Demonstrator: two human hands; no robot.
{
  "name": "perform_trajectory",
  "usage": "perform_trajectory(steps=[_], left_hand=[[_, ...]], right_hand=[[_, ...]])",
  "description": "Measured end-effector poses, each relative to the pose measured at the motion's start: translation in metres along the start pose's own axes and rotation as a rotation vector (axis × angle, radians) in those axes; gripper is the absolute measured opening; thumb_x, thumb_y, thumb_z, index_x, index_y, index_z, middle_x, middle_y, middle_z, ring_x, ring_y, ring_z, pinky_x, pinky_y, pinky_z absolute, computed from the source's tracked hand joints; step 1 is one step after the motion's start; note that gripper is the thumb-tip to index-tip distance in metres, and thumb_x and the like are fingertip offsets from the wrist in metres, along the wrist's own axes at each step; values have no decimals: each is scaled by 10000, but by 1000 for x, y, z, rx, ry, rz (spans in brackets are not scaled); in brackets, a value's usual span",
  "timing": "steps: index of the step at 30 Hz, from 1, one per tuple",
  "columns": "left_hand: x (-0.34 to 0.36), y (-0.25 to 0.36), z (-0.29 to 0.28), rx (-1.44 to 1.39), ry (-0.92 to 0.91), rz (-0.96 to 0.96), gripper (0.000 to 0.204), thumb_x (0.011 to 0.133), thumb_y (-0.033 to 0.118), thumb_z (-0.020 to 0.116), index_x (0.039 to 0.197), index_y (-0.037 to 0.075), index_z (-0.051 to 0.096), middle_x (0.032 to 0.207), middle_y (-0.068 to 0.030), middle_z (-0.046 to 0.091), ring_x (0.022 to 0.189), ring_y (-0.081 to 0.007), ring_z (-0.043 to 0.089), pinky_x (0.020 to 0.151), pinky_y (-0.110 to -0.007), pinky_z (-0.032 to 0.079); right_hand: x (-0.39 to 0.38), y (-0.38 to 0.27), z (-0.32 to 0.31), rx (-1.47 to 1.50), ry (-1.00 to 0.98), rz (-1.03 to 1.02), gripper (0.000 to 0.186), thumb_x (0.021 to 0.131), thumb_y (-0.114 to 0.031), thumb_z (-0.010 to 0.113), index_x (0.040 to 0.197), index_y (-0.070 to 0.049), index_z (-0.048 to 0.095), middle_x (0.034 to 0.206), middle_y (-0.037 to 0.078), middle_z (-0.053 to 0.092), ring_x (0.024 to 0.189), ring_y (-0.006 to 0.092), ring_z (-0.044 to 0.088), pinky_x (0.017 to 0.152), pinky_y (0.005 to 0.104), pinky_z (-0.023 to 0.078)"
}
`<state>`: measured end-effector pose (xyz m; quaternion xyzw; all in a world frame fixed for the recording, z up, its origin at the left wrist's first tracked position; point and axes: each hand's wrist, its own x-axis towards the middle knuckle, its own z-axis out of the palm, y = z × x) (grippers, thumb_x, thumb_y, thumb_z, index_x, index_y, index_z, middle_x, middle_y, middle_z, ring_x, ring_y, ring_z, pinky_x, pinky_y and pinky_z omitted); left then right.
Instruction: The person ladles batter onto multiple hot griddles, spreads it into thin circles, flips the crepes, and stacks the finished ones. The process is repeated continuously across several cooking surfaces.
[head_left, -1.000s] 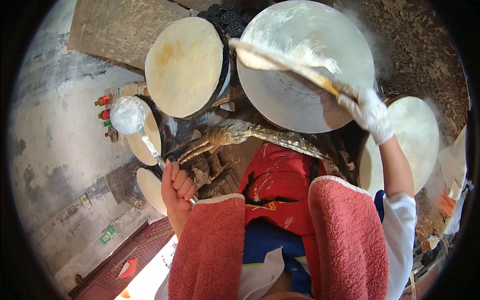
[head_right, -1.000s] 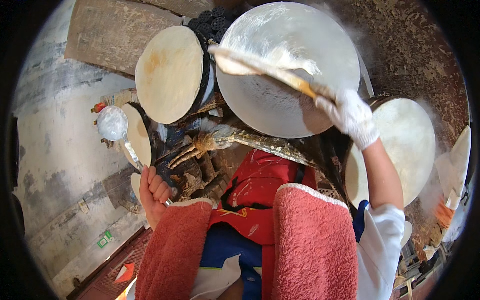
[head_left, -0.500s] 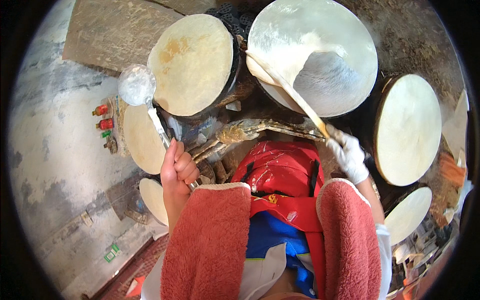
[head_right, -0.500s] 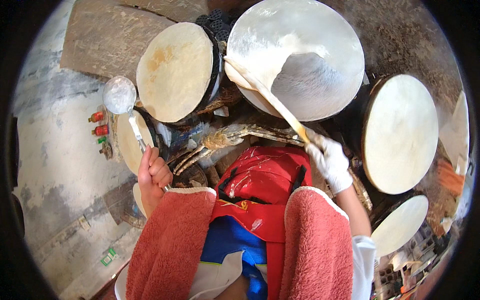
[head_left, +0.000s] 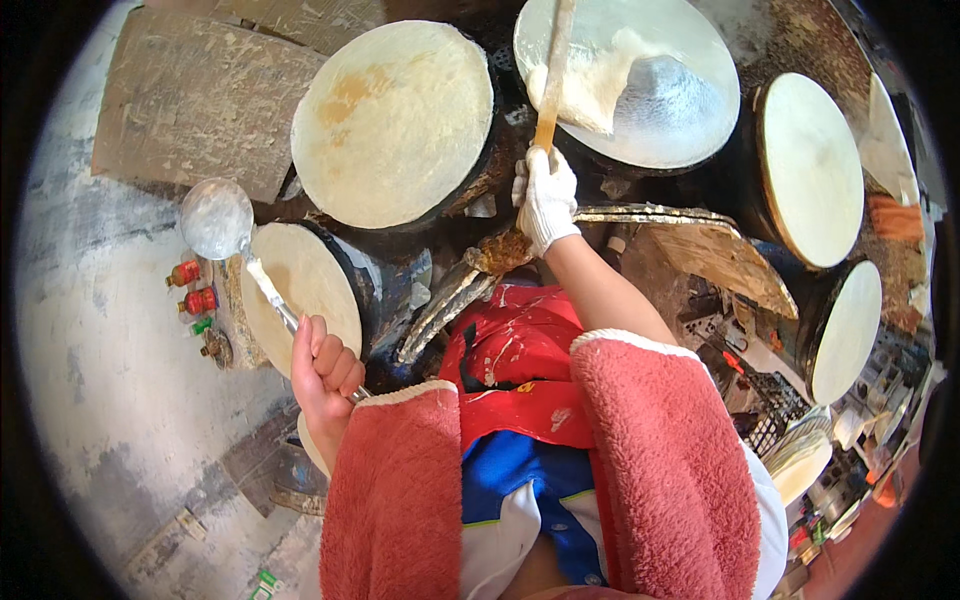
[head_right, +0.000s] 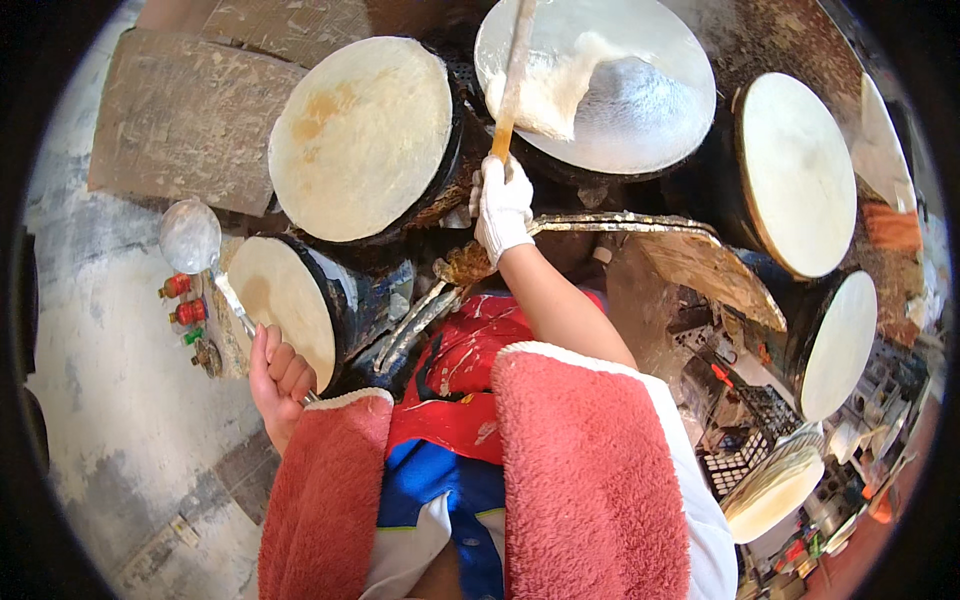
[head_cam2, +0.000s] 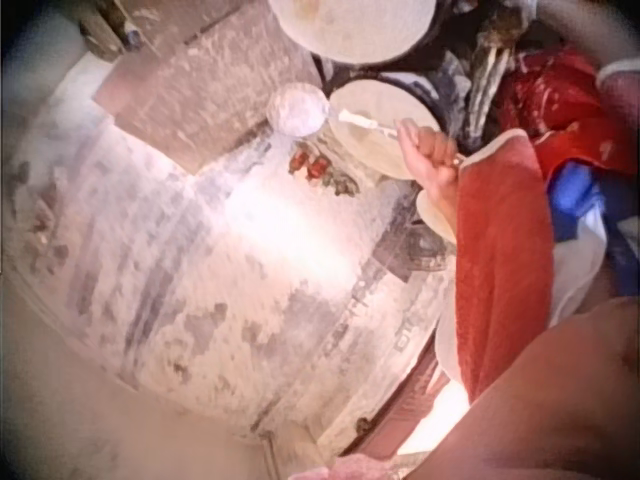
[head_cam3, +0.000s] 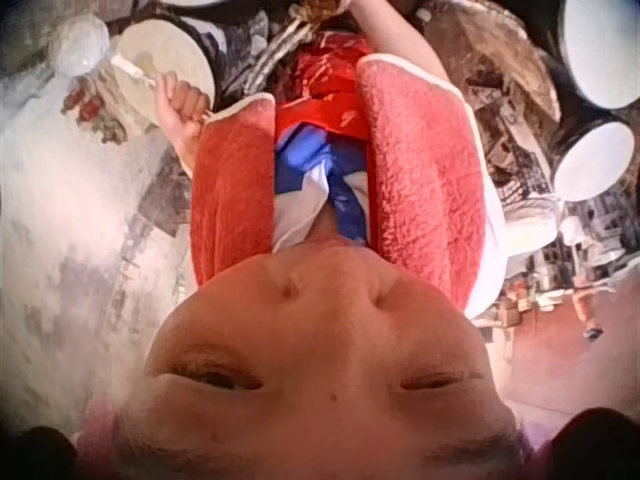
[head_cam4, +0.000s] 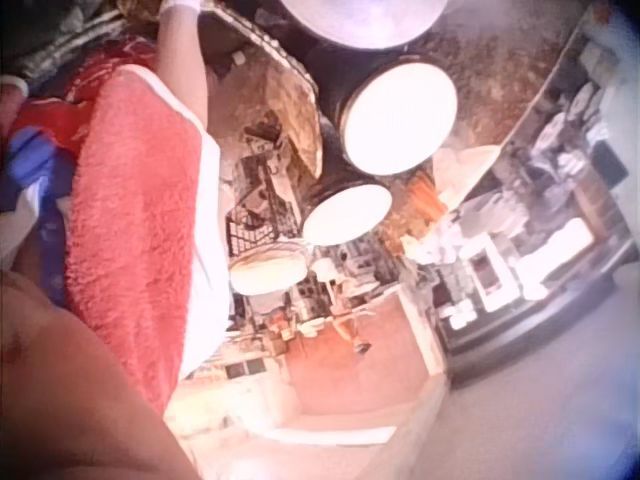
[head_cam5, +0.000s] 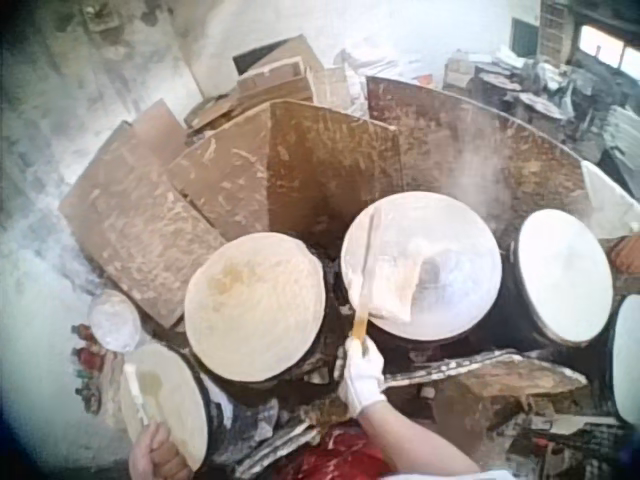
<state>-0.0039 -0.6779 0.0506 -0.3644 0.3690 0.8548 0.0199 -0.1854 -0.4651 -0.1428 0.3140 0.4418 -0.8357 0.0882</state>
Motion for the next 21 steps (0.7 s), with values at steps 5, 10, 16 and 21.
perform_trajectory(steps=[5, 10, 16, 21], left_hand=[[2, 12, -23, -14, -7, -13, 395, 1043, 335, 339, 678, 185, 323, 464, 86, 161, 344, -47, 124, 304, -233, 148], [3, 20, -34, -81, 48, -9, 404, 1042, 349, 345, 674, 186, 318, 459, 91, 161, 340, -48, 116, 309, -234, 138], [10, 27, -44, -97, -28, -52, 402, 1044, 346, 340, 676, 186, 333, 447, 92, 174, 337, -45, 126, 309, -232, 139], [27, 31, -51, -35, -160, -88, 403, 1046, 345, 330, 681, 173, 345, 450, 85, 182, 333, -52, 132, 304, -230, 156]], right_hand=[[-39, 4, -39, -33, 335, 85, 352, 865, -419, 637, 707, -136, 499, 499, -33, 367, 333, 83, 276, 317, 257, 209], [-49, 8, -39, 83, 325, 152, 309, 918, -410, 560, 870, -105, 580, 536, -26, 384, 354, 81, 297, 331, 250, 212], [-15, 16, 4, -189, 179, 34, 345, 916, -456, 535, 845, -120, 575, 534, -22, 420, 360, 96, 329, 342, 268, 257], [-24, -13, -34, 19, 258, 32, 347, 931, -440, 523, 876, -98, 547, 566, -18, 381, 372, 81, 280, 333, 254, 206]])
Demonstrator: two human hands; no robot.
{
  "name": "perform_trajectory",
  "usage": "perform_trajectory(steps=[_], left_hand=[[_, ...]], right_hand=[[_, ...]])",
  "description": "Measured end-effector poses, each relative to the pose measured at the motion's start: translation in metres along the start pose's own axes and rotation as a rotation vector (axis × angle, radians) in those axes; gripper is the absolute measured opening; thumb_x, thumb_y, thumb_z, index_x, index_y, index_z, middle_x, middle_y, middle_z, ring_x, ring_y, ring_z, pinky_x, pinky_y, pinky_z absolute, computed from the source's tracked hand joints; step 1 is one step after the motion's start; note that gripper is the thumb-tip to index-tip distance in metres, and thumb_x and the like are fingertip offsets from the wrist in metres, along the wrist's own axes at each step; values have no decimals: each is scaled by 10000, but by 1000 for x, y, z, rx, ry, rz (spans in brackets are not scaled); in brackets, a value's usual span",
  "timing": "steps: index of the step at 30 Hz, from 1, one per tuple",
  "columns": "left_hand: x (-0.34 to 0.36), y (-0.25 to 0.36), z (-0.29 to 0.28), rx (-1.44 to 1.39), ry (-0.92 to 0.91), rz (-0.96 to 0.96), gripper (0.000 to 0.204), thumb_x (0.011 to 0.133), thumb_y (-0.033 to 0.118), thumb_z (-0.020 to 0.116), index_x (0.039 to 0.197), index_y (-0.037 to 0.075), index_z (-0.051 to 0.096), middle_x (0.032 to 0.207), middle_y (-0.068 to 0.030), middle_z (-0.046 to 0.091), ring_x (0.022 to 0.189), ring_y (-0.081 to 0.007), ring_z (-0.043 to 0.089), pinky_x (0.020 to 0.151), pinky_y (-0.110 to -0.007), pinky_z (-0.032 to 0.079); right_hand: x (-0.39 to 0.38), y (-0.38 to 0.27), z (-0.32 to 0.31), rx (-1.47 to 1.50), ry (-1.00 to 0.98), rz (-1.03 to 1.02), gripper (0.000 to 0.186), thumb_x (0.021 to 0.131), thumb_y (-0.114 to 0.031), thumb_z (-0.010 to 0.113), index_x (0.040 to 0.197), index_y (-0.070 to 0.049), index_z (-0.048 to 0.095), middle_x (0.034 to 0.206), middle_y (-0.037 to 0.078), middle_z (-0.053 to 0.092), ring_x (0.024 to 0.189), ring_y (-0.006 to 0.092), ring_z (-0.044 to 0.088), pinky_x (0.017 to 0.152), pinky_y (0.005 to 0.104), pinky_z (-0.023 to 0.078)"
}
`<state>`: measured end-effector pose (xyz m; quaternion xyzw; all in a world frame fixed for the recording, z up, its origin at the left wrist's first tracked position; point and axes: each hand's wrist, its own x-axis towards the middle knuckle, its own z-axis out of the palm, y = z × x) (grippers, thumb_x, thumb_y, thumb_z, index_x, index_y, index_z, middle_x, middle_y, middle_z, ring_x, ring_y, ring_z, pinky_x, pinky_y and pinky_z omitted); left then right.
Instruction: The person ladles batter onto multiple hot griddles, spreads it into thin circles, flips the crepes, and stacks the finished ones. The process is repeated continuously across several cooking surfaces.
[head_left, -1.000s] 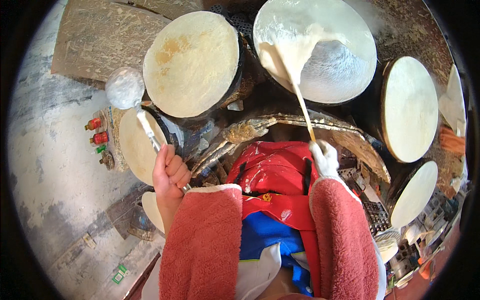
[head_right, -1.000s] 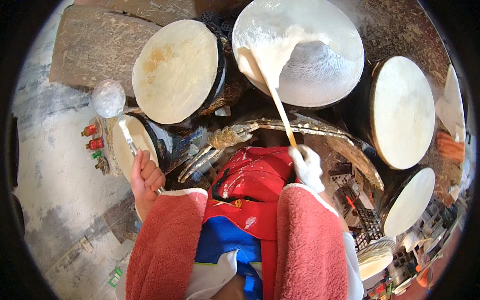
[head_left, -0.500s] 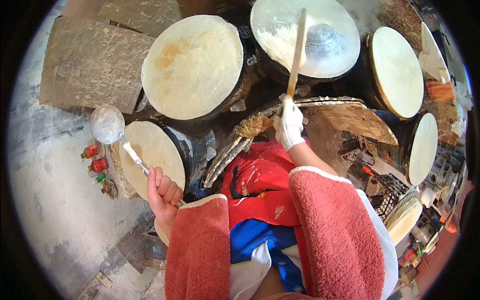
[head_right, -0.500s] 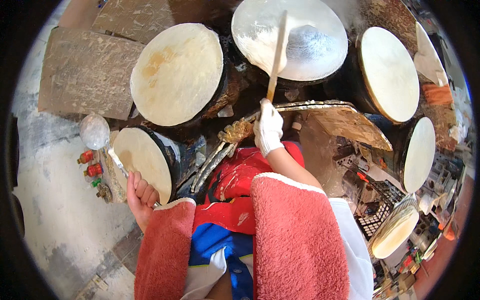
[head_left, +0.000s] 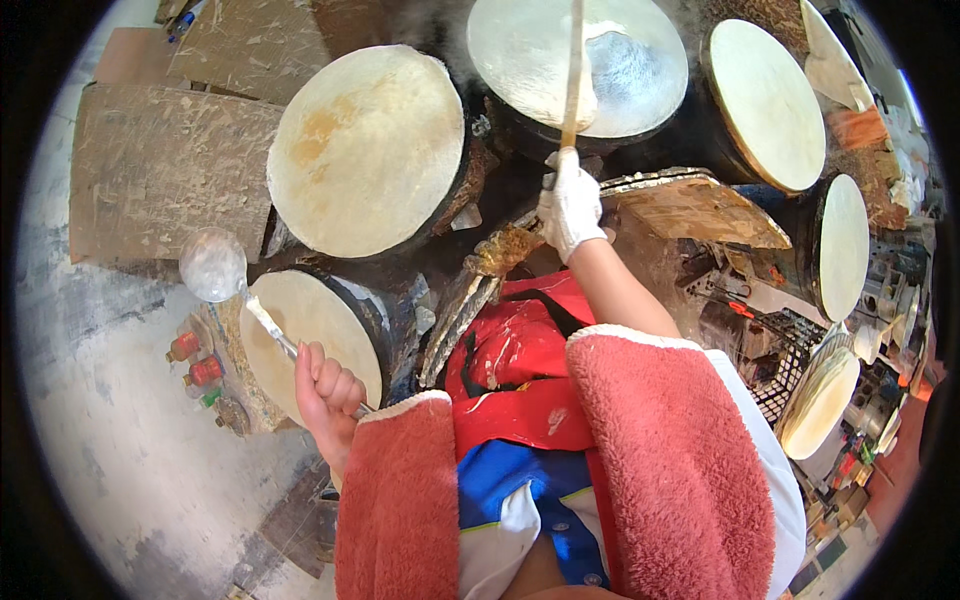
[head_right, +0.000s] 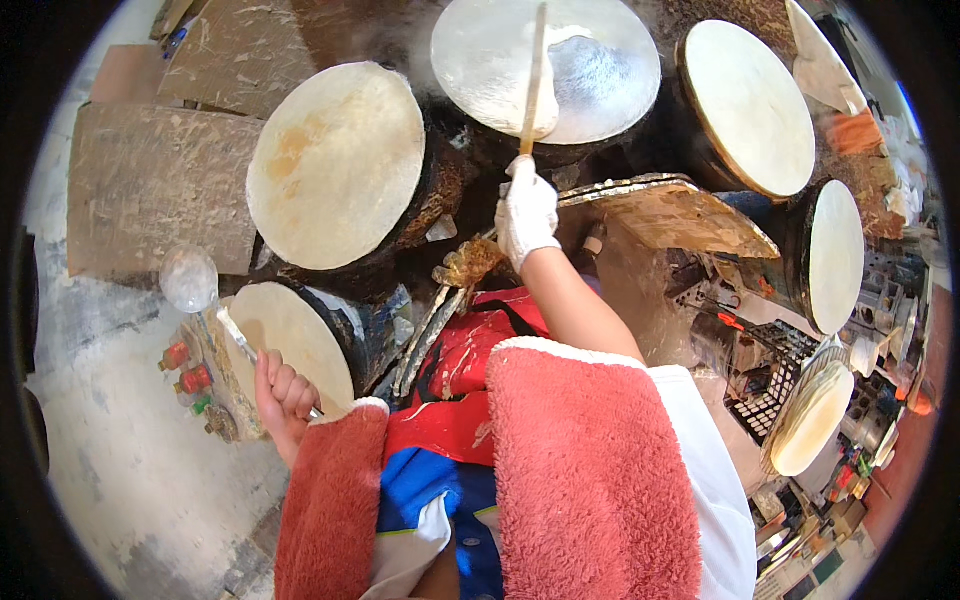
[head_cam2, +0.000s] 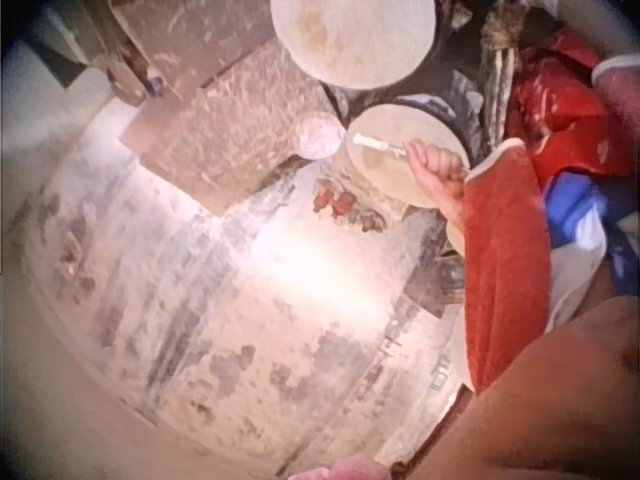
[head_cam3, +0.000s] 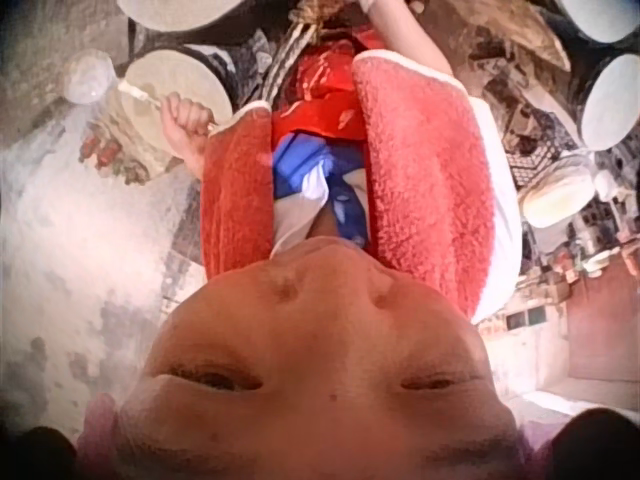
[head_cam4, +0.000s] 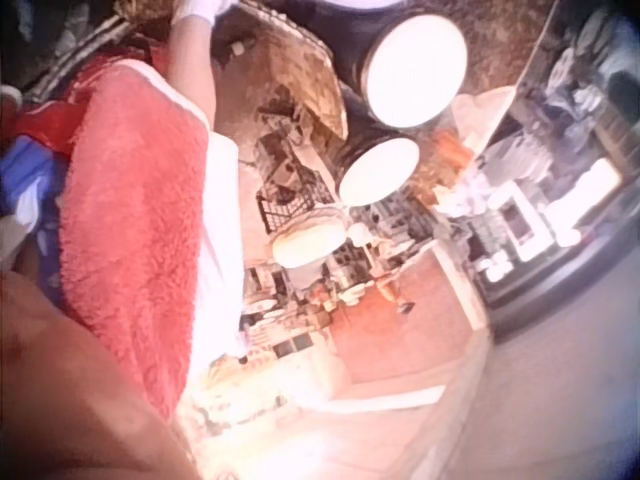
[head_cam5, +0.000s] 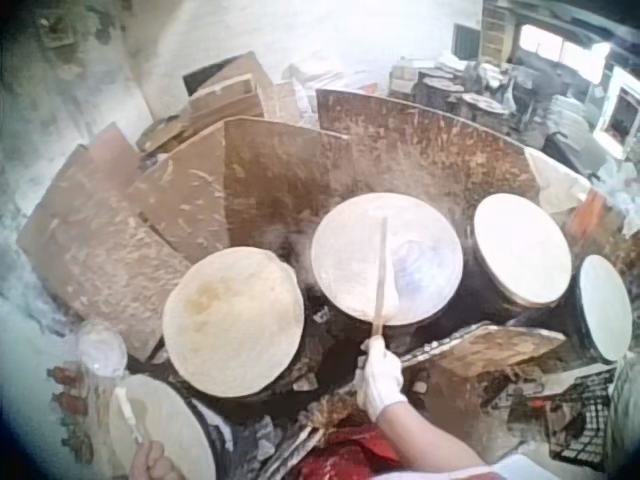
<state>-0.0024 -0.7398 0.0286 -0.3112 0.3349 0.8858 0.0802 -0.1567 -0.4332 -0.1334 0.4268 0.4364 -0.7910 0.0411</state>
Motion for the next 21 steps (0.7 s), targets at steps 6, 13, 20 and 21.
perform_trajectory(steps=[6, 13, 20, 21], left_hand=[[6, 0, 2, -43, -108, -32, 408, 1050, 341, 310, 688, 159, 352, 448, 77, 181, 334, -60, 131, 306, -236, 180], [9, -9, 28, -69, -127, -80, 405, 1053, 335, 300, 693, 158, 359, 453, 73, 199, 332, -64, 160, 320, -242, 209], [15, -29, 58, -43, -110, -122, 407, 1052, 336, 301, 688, 162, 354, 454, 75, 192, 334, -64, 158, 315, -244, 198], [16, -33, 62, -31, -123, -126, 401, 1050, 335, 311, 687, 168, 352, 454, 78, 188, 335, -61, 153, 311, -239, 191]], right_hand=[[-7, -23, -3, 205, 116, -22, 372, 953, -427, 470, 859, -79, 561, 584, 7, 442, 372, 107, 333, 330, 262, 257], [-20, 1, -58, -255, -93, 97, 407, 917, -476, 546, 871, -84, 643, 575, 6, 475, 382, 106, 353, 362, 271, 270], [7, -82, -97, -144, -45, 101, 376, 961, -454, 484, 858, -109, 592, 554, -40, 388, 374, 70, 261, 346, 246, 196], [8, -83, -93, -118, -26, 55, 370, 964, -448, 473, 856, -114, 588, 552, -41, 380, 373, 68, 254, 349, 240, 188]])
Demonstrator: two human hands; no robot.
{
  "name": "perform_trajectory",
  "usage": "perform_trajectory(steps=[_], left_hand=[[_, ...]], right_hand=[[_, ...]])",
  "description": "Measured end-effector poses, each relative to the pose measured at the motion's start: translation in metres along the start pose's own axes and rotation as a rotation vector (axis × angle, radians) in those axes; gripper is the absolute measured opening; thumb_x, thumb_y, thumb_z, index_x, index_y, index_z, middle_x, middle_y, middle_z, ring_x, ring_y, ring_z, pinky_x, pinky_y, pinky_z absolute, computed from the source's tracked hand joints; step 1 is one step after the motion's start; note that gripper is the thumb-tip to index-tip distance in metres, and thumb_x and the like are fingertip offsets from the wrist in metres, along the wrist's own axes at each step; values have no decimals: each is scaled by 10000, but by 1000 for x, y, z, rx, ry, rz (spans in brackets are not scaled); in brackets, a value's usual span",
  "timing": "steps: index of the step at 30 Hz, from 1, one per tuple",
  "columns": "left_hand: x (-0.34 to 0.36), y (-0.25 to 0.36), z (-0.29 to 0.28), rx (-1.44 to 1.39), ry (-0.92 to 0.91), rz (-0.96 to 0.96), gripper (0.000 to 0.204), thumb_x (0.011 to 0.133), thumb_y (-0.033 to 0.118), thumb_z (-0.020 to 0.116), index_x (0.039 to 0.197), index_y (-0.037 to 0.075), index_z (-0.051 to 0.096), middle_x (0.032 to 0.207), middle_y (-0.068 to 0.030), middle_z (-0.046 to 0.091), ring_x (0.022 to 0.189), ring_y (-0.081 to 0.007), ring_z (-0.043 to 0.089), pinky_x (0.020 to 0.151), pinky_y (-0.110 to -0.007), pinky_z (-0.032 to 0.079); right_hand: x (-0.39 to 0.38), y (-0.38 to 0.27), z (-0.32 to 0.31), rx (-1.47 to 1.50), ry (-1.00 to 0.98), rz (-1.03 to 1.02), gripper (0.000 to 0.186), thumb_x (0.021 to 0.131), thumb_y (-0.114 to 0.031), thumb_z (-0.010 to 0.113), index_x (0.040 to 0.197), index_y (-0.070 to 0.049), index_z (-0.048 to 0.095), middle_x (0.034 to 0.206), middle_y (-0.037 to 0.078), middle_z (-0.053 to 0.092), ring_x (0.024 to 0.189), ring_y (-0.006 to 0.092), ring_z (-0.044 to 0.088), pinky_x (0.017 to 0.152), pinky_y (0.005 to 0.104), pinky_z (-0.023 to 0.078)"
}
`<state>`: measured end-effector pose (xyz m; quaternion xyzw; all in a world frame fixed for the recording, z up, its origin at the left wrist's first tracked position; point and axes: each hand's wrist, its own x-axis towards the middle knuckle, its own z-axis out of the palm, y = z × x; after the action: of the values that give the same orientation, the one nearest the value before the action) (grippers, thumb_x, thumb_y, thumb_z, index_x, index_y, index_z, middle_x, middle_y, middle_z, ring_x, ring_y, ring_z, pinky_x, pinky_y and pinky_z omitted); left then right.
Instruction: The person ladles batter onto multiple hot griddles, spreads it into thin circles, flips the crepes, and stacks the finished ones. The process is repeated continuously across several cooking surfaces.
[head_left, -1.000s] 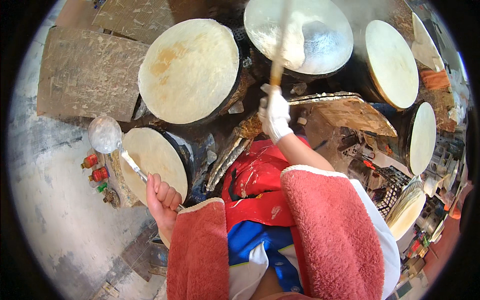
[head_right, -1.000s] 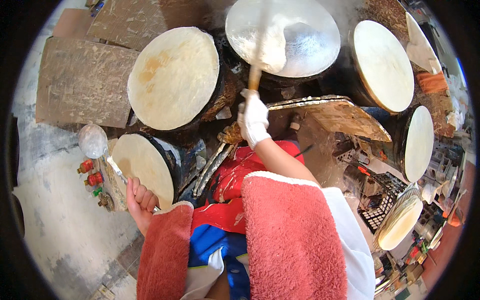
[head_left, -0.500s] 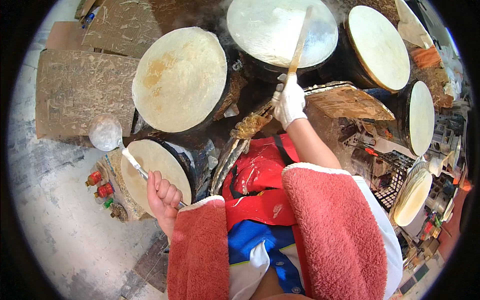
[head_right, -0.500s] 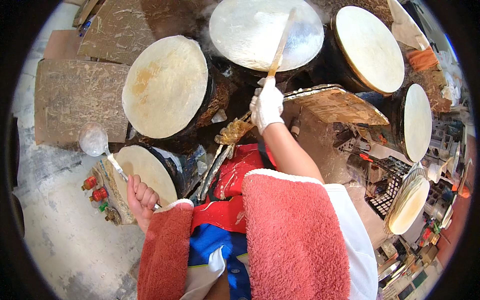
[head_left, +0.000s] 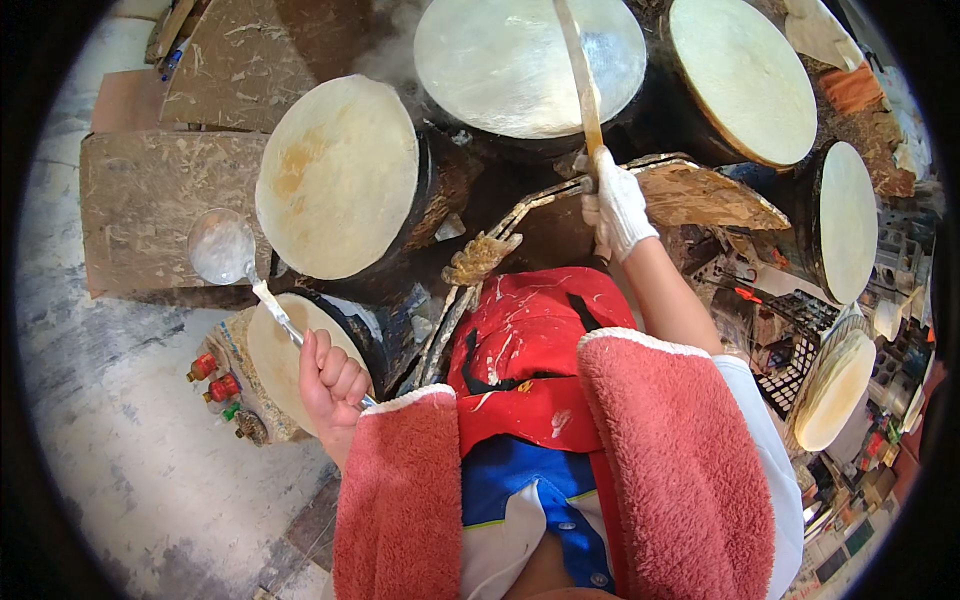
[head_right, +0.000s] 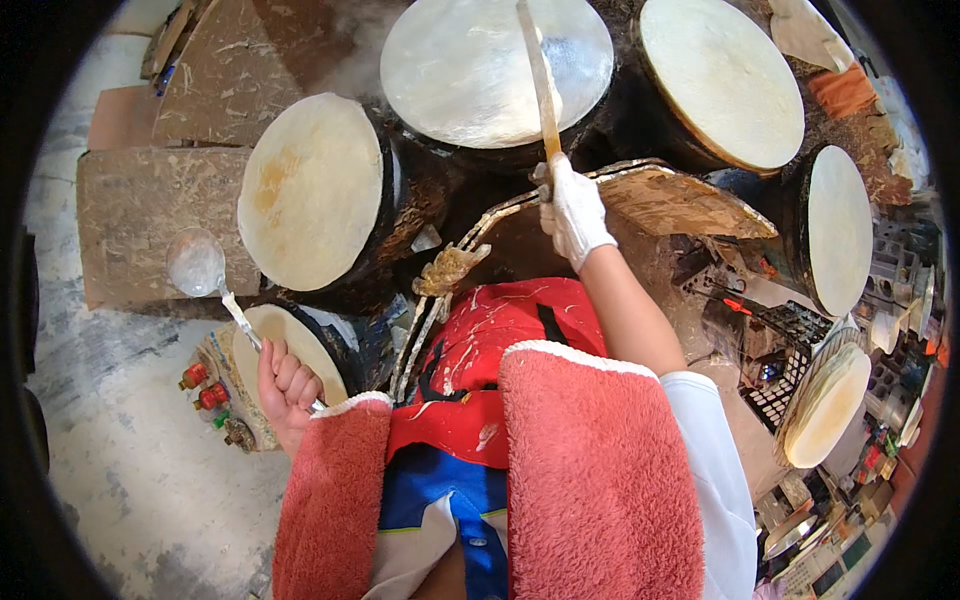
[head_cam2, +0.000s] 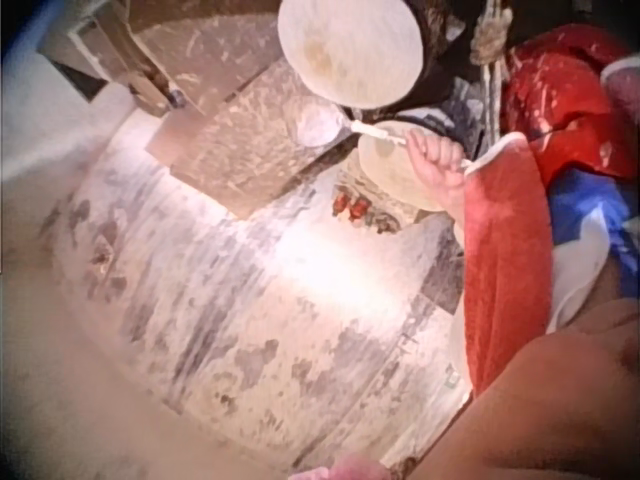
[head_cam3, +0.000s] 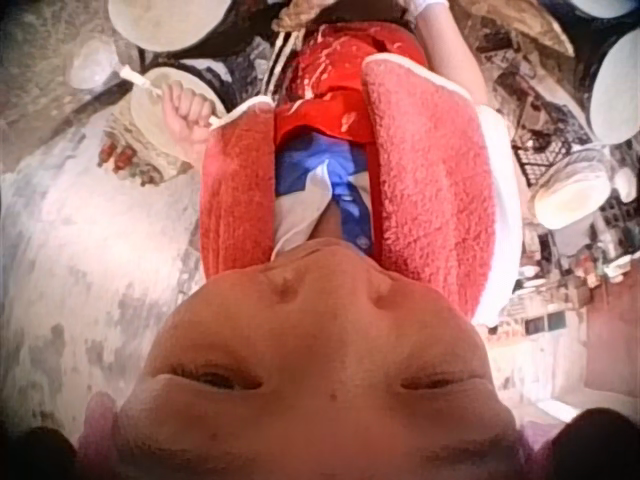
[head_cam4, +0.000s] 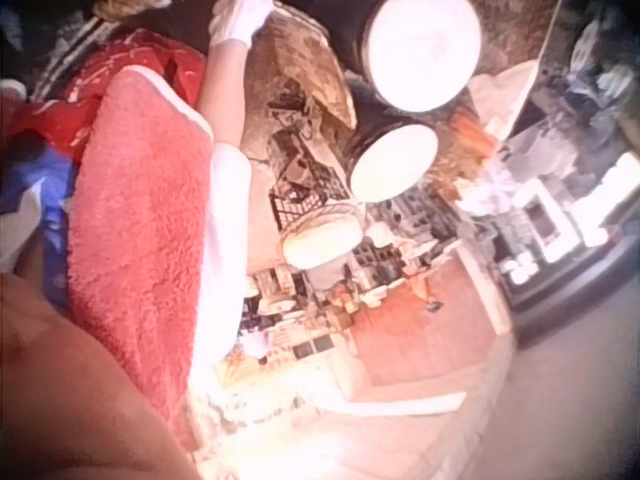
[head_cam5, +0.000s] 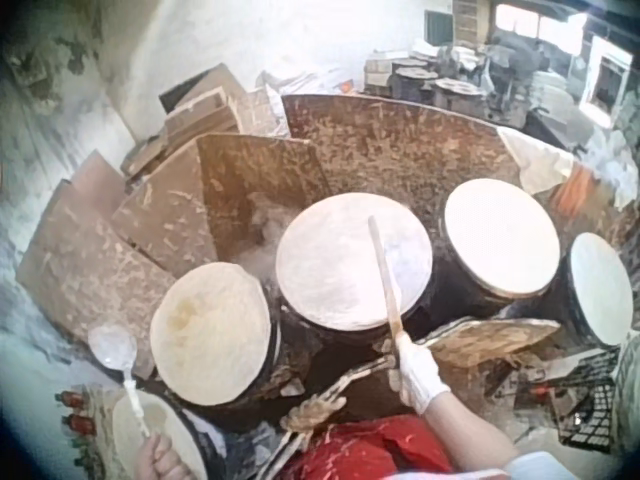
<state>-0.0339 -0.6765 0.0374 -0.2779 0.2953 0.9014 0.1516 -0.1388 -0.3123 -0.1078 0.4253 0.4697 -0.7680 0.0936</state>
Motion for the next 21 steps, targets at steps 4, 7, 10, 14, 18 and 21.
perform_trajectory(steps=[4, 7, 10, 14, 18, 21], left_hand=[[4, -13, 14, 31, -20, -19, 395, 1048, 334, 320, 690, 172, 354, 452, 81, 185, 335, -57, 152, 305, -234, 190], [10, -22, 26, 35, -53, -32, 395, 1047, 339, 324, 691, 171, 356, 451, 78, 188, 335, -59, 152, 305, -235, 197], [14, -32, 38, 6, -50, -45, 399, 1045, 348, 326, 689, 169, 355, 452, 77, 193, 335, -60, 153, 306, -237, 206], [19, -48, 56, 14, 22, -46, 405, 1045, 360, 321, 689, 170, 356, 452, 78, 195, 335, -61, 153, 304, -239, 214], [23, -58, 69, 77, 4, -49, 406, 1046, 363, 313, 690, 173, 357, 450, 80, 191, 335, -61, 150, 301, -239, 214], [26, -64, 76, 94, -13, -48, 406, 1047, 362, 308, 690, 174, 354, 450, 79, 192, 335, -60, 150, 301, -238, 214]], right_hand=[[-14, 28, -8, -257, -187, 83, 422, 948, -452, 460, 814, -92, 635, 547, -4, 466, 376, 118, 365, 366, 294, 271], [-27, 45, -53, -461, -172, 71, 439, 945, -467, 484, 855, -78, 665, 562, -3, 474, 393, 92, 367, 373, 280, 281], [-13, 10, -95, -356, -140, 67, 458, 946, -496, 492, 912, -72, 662, 581, -6, 473, 381, 86, 337, 367, 249, 251], [15, -32, -99, -254, -122, 9, 435, 942, -500, 502, 865, -90, 625, 573, -18, 455, 375, 86, 319, 363, 240, 262], [10, -21, -110, -603, -347, -138, 467, 932, -487, 478, 879, -50, 635, 625, 40, 531, 524, 145, 493, 514, 307, 394], [-2, -17, -150, -979, -399, -160, 511, 932, -468, 425, 898, -31, 687, 715, 90, 641, 603, 173, 556, 667, 362, 466]])
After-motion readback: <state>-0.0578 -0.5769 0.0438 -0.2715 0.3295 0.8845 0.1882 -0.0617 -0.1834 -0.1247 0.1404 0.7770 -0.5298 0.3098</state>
